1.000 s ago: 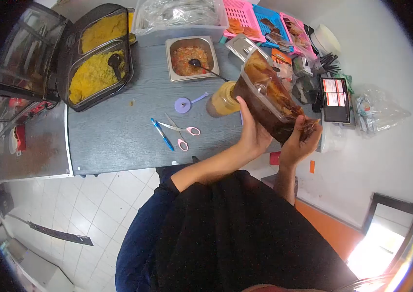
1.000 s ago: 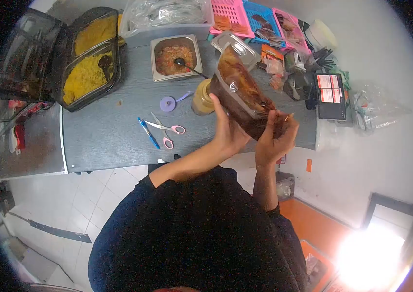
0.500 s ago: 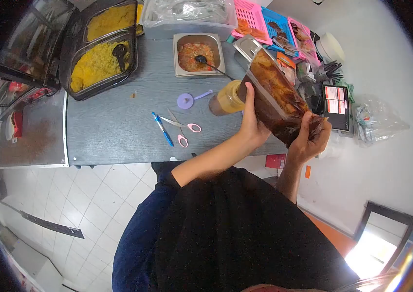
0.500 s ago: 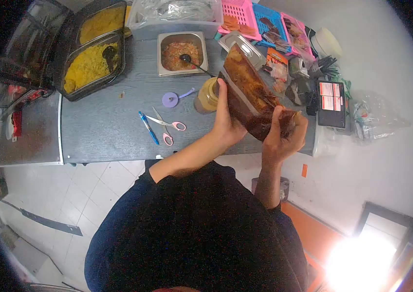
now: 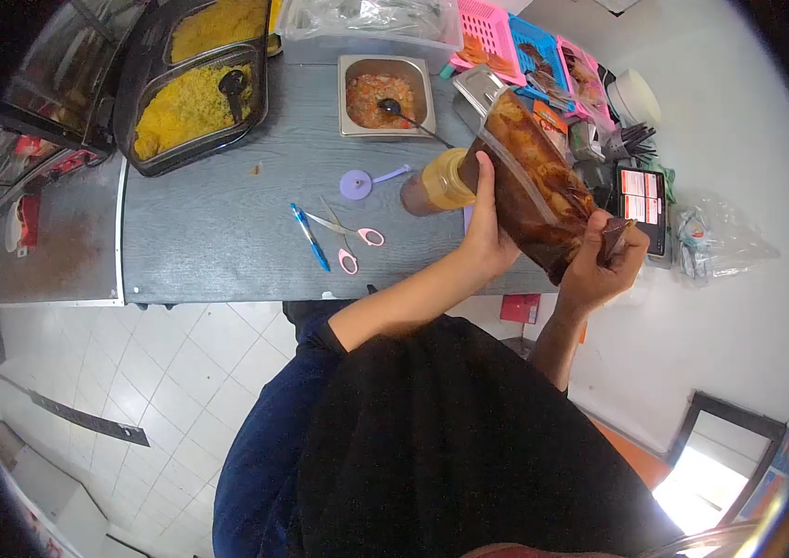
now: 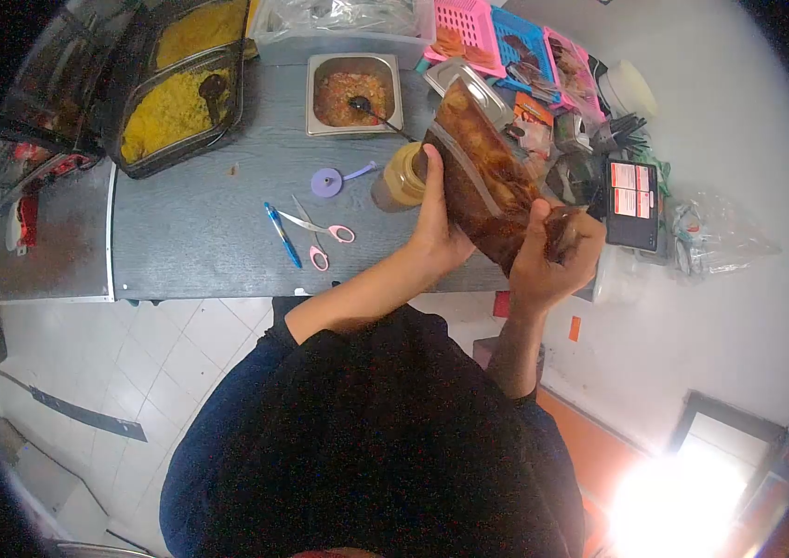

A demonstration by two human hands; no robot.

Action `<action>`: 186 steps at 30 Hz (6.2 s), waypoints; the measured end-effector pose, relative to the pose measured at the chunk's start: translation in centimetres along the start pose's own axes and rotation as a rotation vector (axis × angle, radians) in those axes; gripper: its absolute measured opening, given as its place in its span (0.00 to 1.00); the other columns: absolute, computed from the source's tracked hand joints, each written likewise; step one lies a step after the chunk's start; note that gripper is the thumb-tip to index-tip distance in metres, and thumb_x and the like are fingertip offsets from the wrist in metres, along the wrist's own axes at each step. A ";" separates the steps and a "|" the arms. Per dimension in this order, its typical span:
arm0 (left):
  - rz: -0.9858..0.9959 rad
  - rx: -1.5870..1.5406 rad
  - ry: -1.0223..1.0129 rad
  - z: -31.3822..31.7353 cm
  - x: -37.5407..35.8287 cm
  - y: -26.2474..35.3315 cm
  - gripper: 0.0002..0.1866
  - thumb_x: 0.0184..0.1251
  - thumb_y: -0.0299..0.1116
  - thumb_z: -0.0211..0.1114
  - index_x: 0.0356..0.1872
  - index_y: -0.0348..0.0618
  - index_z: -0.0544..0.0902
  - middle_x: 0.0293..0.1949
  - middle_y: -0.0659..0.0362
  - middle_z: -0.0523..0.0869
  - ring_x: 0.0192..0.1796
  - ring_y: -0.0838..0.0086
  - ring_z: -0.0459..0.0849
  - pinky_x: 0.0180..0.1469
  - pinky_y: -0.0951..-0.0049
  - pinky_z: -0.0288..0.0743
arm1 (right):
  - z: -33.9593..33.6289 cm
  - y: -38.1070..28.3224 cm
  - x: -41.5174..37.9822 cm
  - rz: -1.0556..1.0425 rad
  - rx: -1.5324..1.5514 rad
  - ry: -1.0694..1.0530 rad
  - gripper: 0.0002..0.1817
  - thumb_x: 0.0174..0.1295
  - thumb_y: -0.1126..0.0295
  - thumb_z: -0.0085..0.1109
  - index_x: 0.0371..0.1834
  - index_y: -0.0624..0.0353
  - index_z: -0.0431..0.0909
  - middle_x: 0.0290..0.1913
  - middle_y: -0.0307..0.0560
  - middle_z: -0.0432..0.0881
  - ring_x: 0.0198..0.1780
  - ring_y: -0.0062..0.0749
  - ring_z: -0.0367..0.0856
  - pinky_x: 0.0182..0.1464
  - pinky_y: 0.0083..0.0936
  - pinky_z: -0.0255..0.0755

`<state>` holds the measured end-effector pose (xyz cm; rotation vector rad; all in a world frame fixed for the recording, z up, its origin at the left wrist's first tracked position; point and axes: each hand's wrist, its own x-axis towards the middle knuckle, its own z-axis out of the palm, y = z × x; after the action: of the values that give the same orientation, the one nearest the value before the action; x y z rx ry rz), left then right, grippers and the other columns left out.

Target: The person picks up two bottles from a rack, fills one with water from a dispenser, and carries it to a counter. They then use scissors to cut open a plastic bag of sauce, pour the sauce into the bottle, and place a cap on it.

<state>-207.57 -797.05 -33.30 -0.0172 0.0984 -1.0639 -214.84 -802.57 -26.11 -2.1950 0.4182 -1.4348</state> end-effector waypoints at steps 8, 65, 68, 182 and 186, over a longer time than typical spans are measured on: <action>-0.003 -0.011 0.017 0.3 -0.1 -0.3 0.53 0.50 0.79 0.48 0.69 0.46 0.60 0.68 0.53 0.65 0.69 0.60 0.65 0.70 0.53 0.56 | -1.4 -0.1 -0.4 0.165 0.041 -0.032 0.13 0.57 0.74 0.68 0.30 0.60 0.69 0.27 0.36 0.71 0.28 0.16 0.64 0.33 0.14 0.61; -0.023 -0.117 -0.082 -4.2 0.5 -0.2 0.22 0.70 0.36 0.58 0.61 0.38 0.68 0.60 0.53 0.76 0.62 0.64 0.75 0.66 0.60 0.69 | -0.7 -0.8 -0.3 0.249 0.406 0.229 0.10 0.61 0.83 0.54 0.39 0.63 0.63 0.38 0.59 0.79 0.43 0.32 0.83 0.37 0.20 0.85; -0.037 -0.122 -0.082 -4.2 0.6 -0.1 0.22 0.70 0.36 0.58 0.61 0.39 0.68 0.60 0.53 0.76 0.62 0.65 0.75 0.66 0.60 0.69 | -0.7 -0.8 -0.3 0.257 0.405 0.251 0.10 0.61 0.83 0.54 0.39 0.63 0.63 0.39 0.59 0.78 0.43 0.33 0.83 0.36 0.21 0.85; -0.124 0.722 0.333 -3.8 -2.1 3.9 0.14 0.71 0.39 0.57 0.44 0.38 0.80 0.41 0.57 0.86 0.42 0.73 0.85 0.48 0.71 0.77 | 4.9 8.4 4.2 0.045 -0.415 -1.328 0.19 0.52 0.54 0.54 0.29 0.61 0.82 0.28 0.60 0.81 0.34 0.55 0.81 0.37 0.46 0.73; -0.106 0.621 0.380 -3.3 -2.1 3.7 0.16 0.73 0.41 0.55 0.47 0.36 0.78 0.46 0.55 0.84 0.48 0.70 0.83 0.54 0.67 0.75 | 4.9 8.0 3.7 0.013 -0.392 -1.272 0.18 0.54 0.55 0.53 0.29 0.61 0.81 0.28 0.58 0.81 0.33 0.55 0.81 0.36 0.46 0.72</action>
<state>-205.68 -793.33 -36.65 0.7492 0.1071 -1.1567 -208.83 -810.03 -29.26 -2.8463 0.2276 0.2617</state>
